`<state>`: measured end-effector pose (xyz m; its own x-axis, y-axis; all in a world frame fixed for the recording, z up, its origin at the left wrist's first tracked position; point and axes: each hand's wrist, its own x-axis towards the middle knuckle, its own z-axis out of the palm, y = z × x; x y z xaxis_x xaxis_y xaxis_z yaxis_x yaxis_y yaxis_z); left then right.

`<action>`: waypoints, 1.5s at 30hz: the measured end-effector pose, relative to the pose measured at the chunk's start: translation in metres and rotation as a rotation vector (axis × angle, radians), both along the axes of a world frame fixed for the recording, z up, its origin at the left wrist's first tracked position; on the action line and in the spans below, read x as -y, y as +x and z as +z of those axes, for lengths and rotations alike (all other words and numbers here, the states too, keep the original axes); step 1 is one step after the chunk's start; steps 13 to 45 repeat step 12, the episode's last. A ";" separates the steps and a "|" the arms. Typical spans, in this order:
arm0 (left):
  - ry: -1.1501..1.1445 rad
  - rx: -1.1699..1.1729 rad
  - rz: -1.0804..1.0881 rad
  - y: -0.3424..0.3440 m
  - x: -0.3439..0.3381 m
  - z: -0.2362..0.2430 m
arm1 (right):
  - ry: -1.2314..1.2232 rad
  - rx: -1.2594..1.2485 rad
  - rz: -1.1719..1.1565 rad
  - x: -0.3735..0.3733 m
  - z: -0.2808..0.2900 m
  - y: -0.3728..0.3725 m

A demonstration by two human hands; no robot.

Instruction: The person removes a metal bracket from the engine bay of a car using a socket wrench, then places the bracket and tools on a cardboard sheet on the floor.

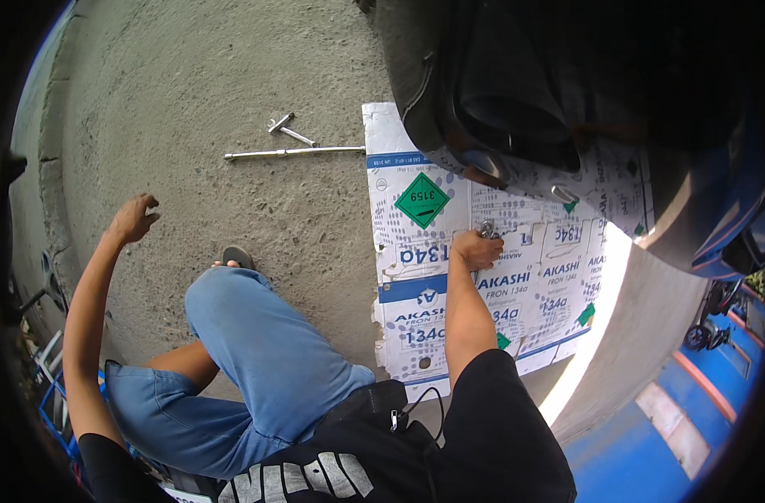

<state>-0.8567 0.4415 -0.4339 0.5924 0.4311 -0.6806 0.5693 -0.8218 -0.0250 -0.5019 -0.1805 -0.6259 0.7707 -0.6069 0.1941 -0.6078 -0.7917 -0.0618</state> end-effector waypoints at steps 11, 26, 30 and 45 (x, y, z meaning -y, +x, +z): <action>-0.111 0.459 0.033 0.109 0.091 0.016 | -0.042 -0.018 0.004 0.012 -0.022 0.003; -0.094 0.442 0.144 0.088 0.091 0.027 | -0.013 0.030 0.012 0.015 -0.026 0.005; -0.094 0.442 0.144 0.088 0.091 0.027 | -0.013 0.030 0.012 0.015 -0.026 0.005; -0.094 0.442 0.144 0.088 0.091 0.027 | -0.013 0.030 0.012 0.015 -0.026 0.005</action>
